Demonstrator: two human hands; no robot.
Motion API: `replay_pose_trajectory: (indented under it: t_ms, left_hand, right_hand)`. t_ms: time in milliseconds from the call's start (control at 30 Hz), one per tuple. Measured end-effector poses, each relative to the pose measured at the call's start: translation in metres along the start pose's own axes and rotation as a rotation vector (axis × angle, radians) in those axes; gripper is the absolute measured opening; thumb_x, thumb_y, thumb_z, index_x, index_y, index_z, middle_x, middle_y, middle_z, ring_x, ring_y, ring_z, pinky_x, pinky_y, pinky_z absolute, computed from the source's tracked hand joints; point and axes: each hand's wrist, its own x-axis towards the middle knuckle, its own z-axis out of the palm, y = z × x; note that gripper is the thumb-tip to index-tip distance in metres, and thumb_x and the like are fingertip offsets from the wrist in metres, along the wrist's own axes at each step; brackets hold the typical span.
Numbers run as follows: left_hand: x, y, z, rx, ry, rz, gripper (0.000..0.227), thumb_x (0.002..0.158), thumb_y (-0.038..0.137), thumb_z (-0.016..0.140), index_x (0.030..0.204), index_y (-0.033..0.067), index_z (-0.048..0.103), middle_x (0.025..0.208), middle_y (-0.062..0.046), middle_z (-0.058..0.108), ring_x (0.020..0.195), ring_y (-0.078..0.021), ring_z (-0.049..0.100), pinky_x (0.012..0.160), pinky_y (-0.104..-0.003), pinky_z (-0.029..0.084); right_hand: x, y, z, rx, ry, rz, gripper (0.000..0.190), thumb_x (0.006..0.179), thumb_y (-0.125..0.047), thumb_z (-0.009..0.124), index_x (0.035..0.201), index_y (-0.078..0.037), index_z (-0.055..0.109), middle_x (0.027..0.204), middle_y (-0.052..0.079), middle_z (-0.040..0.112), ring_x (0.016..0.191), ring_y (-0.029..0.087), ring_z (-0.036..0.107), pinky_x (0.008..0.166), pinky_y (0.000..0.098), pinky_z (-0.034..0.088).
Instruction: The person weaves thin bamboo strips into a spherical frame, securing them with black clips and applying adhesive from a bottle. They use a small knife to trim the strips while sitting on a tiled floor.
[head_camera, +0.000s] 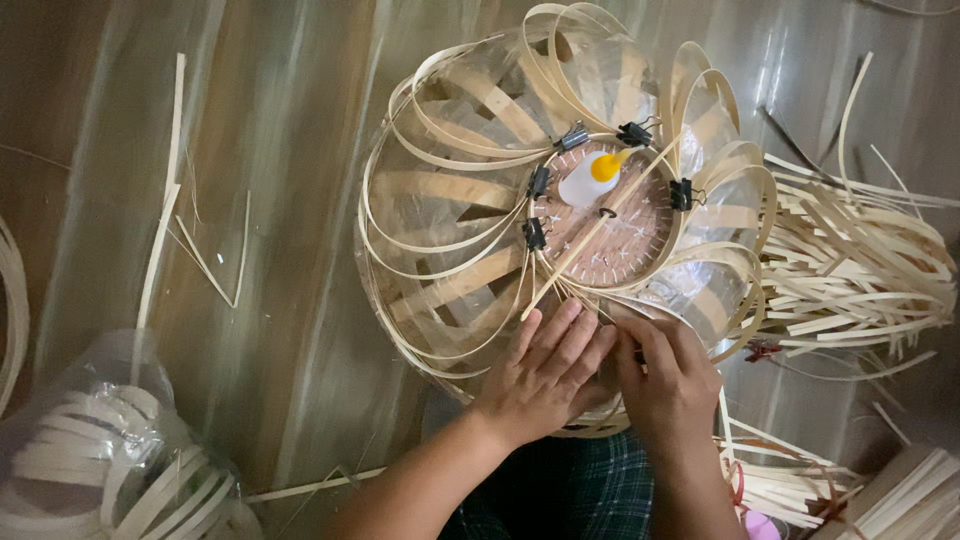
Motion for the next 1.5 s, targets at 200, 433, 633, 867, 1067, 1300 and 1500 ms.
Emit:
replay_pose_trajectory:
  t_ms: [200,433,633,867,1067,1300,1500]
  left_hand:
    - [-0.001,0.001,0.000,0.064,0.018,0.004,0.064,0.110,0.054,0.050,0.161,0.0150,0.044,0.162,-0.008,0.041,0.156,-0.0248,0.033,0.132,-0.049,0.016]
    - [0.002,-0.001,-0.002,0.031,0.000,0.008,0.061,0.110,0.052,0.049,0.159,0.0158,0.045,0.162,-0.007,0.041,0.156,-0.0248,0.033,0.130,-0.049,0.015]
    - [0.001,-0.002,-0.003,0.035,0.020,0.015,0.062,0.111,0.053,0.049,0.160,0.0154,0.043,0.164,-0.007,0.040,0.157,-0.0249,0.032,0.131,-0.049,0.015]
    - [-0.001,-0.002,-0.001,0.024,-0.010,0.023,0.062,0.110,0.052,0.046,0.160,0.0161,0.041,0.164,-0.009,0.039,0.157,-0.0270,0.031,0.130,-0.050,0.015]
    - [-0.004,-0.002,0.002,0.011,0.013,0.007,0.063,0.111,0.052,0.047,0.162,0.0165,0.039,0.165,-0.009,0.039,0.158,-0.0271,0.031,0.131,-0.050,0.015]
    - [0.000,-0.002,0.003,0.012,0.094,0.008,0.065,0.111,0.054,0.048,0.161,0.0126,0.040,0.163,-0.008,0.040,0.155,-0.0248,0.034,0.130,-0.049,0.015]
    - [-0.003,-0.003,0.007,-0.049,0.080,-0.008,0.068,0.110,0.054,0.051,0.160,0.0109,0.036,0.164,-0.007,0.041,0.157,-0.0238,0.035,0.132,-0.048,0.016]
  right_hand:
    - [0.002,0.001,-0.003,0.020,0.004,0.008,0.018,0.088,-0.004,0.079,0.104,-0.010,0.073,0.096,0.009,0.069,0.084,0.027,0.070,0.073,0.0364,0.056]
    - [-0.002,-0.001,-0.005,0.049,-0.008,-0.004,0.020,0.087,-0.003,0.076,0.105,-0.008,0.072,0.094,0.009,0.067,0.087,0.028,0.068,0.076,0.0381,0.055]
    - [-0.001,0.001,-0.009,0.032,-0.060,-0.022,0.021,0.086,-0.007,0.077,0.106,-0.008,0.072,0.098,0.008,0.067,0.091,0.028,0.067,0.079,0.0398,0.054]
    - [-0.011,0.021,-0.012,-0.049,-0.099,-0.089,0.014,0.086,-0.007,0.075,0.100,-0.007,0.071,0.098,0.008,0.070,0.086,0.028,0.070,0.070,0.0378,0.056]
    - [-0.032,0.029,-0.016,0.193,-0.076,0.150,0.014,0.092,-0.006,0.073,0.105,-0.006,0.069,0.102,0.013,0.069,0.086,0.029,0.068,0.070,0.0353,0.056]
    - [-0.015,0.012,-0.001,0.209,-0.104,0.123,0.042,0.078,-0.012,0.080,0.119,-0.007,0.072,0.102,0.014,0.070,0.090,0.032,0.067,0.083,0.0409,0.052]
    - [-0.008,0.012,0.012,0.149,-0.076,0.150,0.027,0.076,-0.016,0.082,0.101,-0.012,0.075,0.091,0.004,0.072,0.086,0.027,0.069,0.081,0.0408,0.050]
